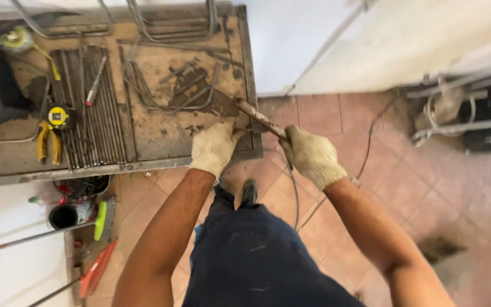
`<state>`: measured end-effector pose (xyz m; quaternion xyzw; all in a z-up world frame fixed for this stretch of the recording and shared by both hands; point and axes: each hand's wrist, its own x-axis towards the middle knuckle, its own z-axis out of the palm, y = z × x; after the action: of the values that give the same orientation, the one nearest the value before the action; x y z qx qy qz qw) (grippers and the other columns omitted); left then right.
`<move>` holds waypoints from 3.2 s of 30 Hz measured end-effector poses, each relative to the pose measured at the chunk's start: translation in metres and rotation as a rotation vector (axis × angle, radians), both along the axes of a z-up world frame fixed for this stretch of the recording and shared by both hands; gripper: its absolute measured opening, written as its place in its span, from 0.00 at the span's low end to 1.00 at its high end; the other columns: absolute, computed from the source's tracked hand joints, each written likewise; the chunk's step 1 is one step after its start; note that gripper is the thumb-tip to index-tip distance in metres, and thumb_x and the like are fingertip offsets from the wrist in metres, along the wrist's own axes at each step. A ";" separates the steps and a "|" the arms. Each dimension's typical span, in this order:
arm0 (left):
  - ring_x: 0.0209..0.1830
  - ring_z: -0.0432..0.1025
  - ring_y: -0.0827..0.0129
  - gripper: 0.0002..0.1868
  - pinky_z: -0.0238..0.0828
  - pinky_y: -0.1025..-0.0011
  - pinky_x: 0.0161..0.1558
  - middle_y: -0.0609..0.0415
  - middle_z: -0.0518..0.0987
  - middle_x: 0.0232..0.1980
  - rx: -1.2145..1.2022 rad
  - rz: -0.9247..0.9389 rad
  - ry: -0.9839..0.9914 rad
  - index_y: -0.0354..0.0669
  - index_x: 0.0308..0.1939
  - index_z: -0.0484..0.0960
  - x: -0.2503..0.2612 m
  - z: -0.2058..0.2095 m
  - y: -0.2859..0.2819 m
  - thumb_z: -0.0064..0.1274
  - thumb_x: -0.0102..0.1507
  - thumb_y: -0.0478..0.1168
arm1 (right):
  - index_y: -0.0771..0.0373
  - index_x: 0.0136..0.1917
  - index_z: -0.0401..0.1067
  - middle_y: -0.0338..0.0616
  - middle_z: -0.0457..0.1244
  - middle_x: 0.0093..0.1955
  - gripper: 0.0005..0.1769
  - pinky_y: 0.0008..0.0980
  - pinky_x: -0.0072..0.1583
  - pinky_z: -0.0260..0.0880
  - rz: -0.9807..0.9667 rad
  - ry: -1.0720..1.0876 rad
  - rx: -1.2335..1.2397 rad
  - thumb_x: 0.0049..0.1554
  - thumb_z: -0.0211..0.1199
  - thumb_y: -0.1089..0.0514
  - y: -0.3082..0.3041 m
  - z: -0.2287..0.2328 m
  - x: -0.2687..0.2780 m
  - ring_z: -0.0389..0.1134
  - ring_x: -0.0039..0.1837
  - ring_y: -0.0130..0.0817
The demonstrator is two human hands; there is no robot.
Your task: Bending metal rods into U-shapes using a jig and a lever on a workbench
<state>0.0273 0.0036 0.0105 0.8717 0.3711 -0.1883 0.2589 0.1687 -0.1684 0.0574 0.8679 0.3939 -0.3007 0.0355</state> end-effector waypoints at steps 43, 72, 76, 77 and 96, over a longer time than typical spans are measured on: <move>0.38 0.83 0.59 0.22 0.81 0.61 0.34 0.55 0.86 0.36 0.257 -0.115 0.048 0.54 0.42 0.82 0.011 -0.016 -0.001 0.46 0.68 0.64 | 0.74 0.56 0.70 0.61 0.61 0.26 0.25 0.42 0.26 0.66 -1.177 0.944 0.504 0.65 0.54 0.47 -0.088 -0.069 -0.075 0.63 0.23 0.48; 0.47 0.81 0.48 0.23 0.80 0.48 0.45 0.45 0.85 0.43 0.160 -0.089 -0.215 0.49 0.48 0.81 -0.008 -0.031 -0.004 0.44 0.70 0.61 | 0.68 0.56 0.69 0.62 0.60 0.28 0.20 0.47 0.27 0.67 -1.279 0.915 0.554 0.63 0.56 0.47 -0.143 -0.067 -0.148 0.63 0.24 0.51; 0.48 0.81 0.48 0.25 0.79 0.50 0.47 0.47 0.85 0.44 0.143 -0.125 -0.157 0.47 0.45 0.81 -0.006 -0.016 -0.002 0.38 0.71 0.61 | 0.70 0.66 0.65 0.65 0.61 0.30 0.29 0.50 0.27 0.68 -1.288 0.897 0.498 0.62 0.58 0.45 -0.175 -0.073 -0.161 0.65 0.25 0.54; 0.48 0.81 0.51 0.24 0.79 0.51 0.47 0.47 0.86 0.44 0.161 -0.141 -0.149 0.47 0.45 0.81 -0.004 -0.015 -0.003 0.38 0.72 0.61 | 0.69 0.66 0.65 0.64 0.60 0.29 0.29 0.47 0.27 0.67 -1.312 0.925 0.523 0.63 0.58 0.44 -0.176 -0.077 -0.162 0.64 0.25 0.52; 0.32 0.83 0.58 0.21 0.80 0.61 0.31 0.56 0.83 0.28 0.568 -0.123 -0.268 0.55 0.32 0.79 -0.009 -0.062 -0.012 0.49 0.66 0.64 | 0.69 0.52 0.67 0.51 0.52 0.24 0.22 0.37 0.23 0.56 -1.385 0.977 0.677 0.65 0.52 0.45 -0.074 -0.058 -0.117 0.54 0.20 0.42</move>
<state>0.0179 -0.0084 -0.0520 0.9469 0.3181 0.0242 0.0397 0.0517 -0.2426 -0.0003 0.6504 -0.1769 -0.4573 -0.5802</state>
